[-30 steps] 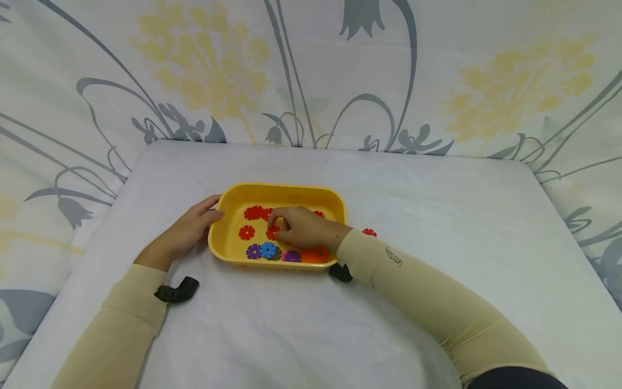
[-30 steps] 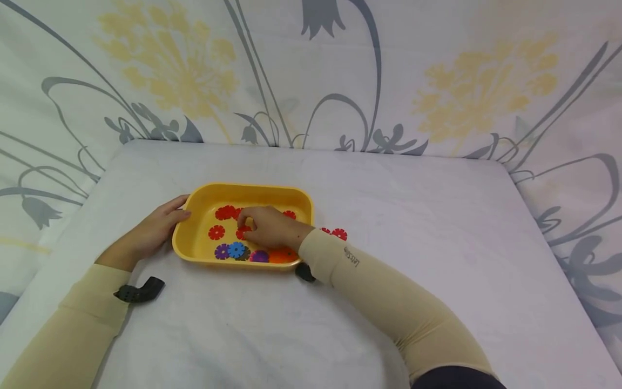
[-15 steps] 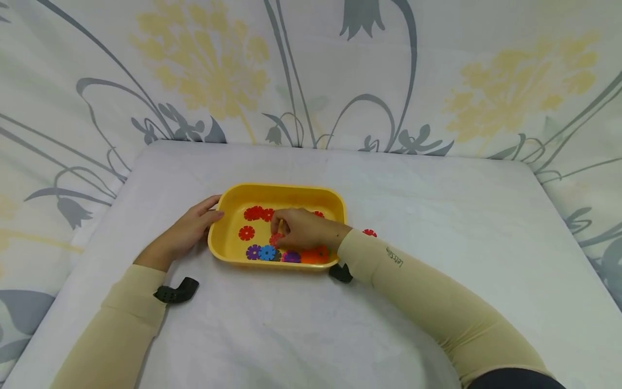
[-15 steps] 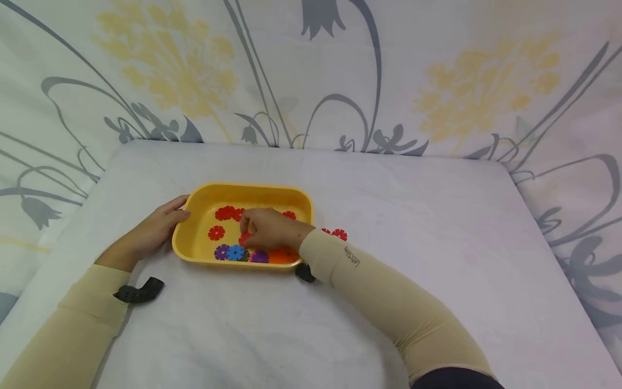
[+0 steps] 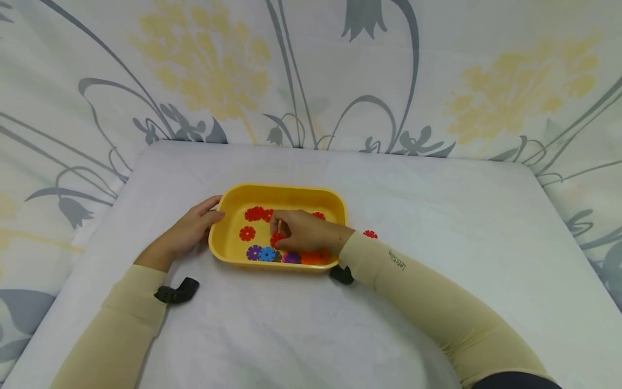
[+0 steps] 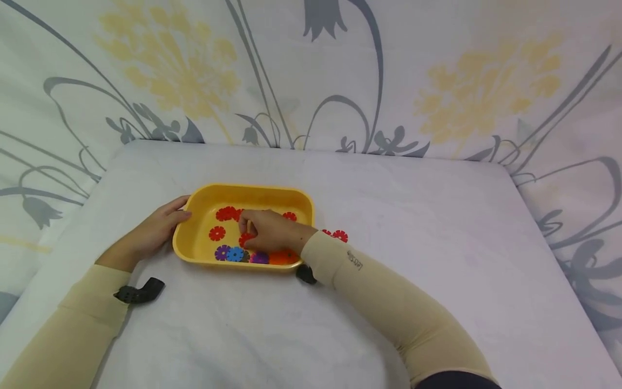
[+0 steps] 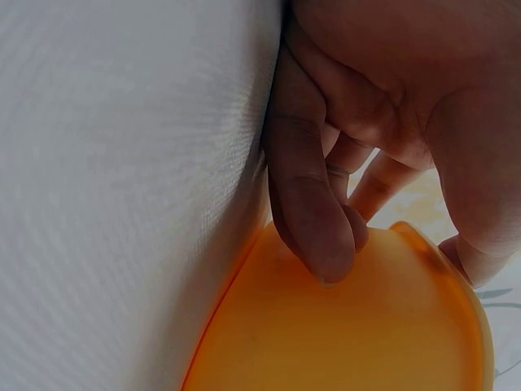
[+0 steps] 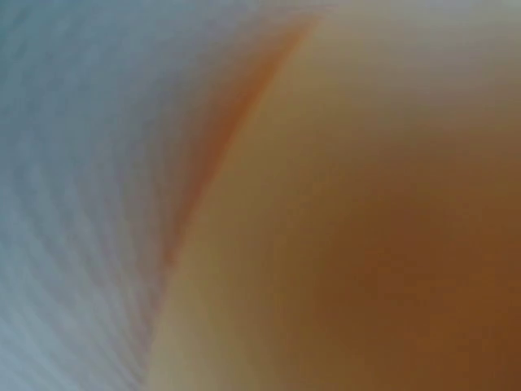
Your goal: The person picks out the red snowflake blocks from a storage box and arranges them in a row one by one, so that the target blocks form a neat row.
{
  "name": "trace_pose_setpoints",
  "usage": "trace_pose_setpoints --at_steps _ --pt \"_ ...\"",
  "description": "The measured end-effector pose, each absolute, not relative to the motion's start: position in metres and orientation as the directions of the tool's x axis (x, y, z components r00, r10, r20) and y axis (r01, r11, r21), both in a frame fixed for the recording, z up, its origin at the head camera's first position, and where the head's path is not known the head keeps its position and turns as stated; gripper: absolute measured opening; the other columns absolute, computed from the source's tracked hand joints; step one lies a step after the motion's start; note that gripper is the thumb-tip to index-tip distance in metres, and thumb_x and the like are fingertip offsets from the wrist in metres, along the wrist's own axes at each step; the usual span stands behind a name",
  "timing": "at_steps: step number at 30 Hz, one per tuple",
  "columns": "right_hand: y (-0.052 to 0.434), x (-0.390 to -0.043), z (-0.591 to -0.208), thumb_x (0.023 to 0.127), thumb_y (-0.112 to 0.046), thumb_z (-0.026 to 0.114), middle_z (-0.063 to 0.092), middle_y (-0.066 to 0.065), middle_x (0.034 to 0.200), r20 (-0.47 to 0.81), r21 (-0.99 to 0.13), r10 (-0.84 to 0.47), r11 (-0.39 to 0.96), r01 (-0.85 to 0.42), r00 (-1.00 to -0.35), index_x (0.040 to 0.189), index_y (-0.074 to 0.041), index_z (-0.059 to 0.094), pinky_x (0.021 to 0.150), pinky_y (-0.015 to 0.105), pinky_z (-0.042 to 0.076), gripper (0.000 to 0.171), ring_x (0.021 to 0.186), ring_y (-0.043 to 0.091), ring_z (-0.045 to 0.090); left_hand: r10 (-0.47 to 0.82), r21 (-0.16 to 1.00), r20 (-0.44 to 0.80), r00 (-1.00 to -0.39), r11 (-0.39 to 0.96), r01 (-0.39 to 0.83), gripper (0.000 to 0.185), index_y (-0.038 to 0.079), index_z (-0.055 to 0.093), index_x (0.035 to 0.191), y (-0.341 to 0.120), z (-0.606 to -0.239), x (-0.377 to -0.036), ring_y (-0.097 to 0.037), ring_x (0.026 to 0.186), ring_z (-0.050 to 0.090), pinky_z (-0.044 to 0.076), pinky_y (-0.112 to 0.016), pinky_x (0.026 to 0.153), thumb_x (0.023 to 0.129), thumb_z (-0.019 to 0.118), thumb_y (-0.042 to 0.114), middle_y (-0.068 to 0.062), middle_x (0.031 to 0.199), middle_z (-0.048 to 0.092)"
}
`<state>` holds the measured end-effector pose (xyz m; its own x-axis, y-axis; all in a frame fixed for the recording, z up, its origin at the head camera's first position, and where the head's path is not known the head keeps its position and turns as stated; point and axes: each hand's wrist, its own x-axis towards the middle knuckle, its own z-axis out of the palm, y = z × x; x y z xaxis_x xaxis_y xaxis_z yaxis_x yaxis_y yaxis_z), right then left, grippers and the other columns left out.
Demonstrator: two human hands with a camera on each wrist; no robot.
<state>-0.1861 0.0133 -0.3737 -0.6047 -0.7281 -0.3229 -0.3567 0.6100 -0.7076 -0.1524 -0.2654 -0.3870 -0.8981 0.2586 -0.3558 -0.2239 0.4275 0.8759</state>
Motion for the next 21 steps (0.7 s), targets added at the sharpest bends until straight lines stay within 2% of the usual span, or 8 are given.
trace_pose_setpoints --at_steps 8,12,17,21 --pt "0.012 -0.186 -0.373 0.093 -0.018 0.071 0.057 0.004 0.086 -0.3 -0.705 -0.751 0.59 -0.394 -0.588 0.107 -0.019 0.056 0.069 0.021 0.048 0.02 0.081 0.017 0.054 0.249 0.874 -0.355 -0.901 0.43 -0.225 0.058 0.021 0.022 0.16 -0.267 -0.387 -0.152 -0.014 0.088 0.062 0.056 -0.021 0.081 0.107 0.039 0.036 -0.021 0.141 0.053" --pt "0.014 -0.184 -0.372 0.095 -0.019 0.069 0.058 0.002 0.088 -0.278 -0.702 -0.733 0.596 -0.389 -0.621 0.107 -0.021 0.055 0.068 0.02 0.05 0.019 0.082 0.016 0.056 0.261 0.879 -0.351 -0.899 0.422 -0.22 0.057 0.02 0.023 0.16 -0.267 -0.388 -0.152 -0.014 0.09 0.063 0.056 -0.021 0.082 0.107 0.039 0.034 -0.021 0.142 0.053" --pt "0.019 -0.179 -0.364 0.096 -0.02 0.067 0.062 -0.002 0.091 -0.133 -0.729 -0.711 0.542 -0.418 -0.69 0.109 -0.021 0.055 0.067 0.024 0.051 0.018 0.078 0.019 0.058 0.265 0.882 -0.341 -0.902 0.422 -0.209 0.057 0.02 0.023 0.16 -0.267 -0.391 -0.152 -0.014 0.091 0.063 0.056 -0.021 0.083 0.107 0.039 0.034 -0.022 0.142 0.053" --pt "0.027 -0.175 -0.358 0.097 -0.016 0.065 0.062 0.0 0.093 0.005 -0.75 -0.718 0.457 -0.477 -0.696 0.112 -0.017 0.056 0.066 0.024 0.05 0.017 0.074 0.021 0.056 0.262 0.878 -0.344 -0.902 0.431 -0.21 0.058 0.02 0.022 0.16 -0.266 -0.392 -0.152 -0.015 0.092 0.063 0.056 -0.02 0.083 0.107 0.039 0.034 -0.022 0.142 0.053"
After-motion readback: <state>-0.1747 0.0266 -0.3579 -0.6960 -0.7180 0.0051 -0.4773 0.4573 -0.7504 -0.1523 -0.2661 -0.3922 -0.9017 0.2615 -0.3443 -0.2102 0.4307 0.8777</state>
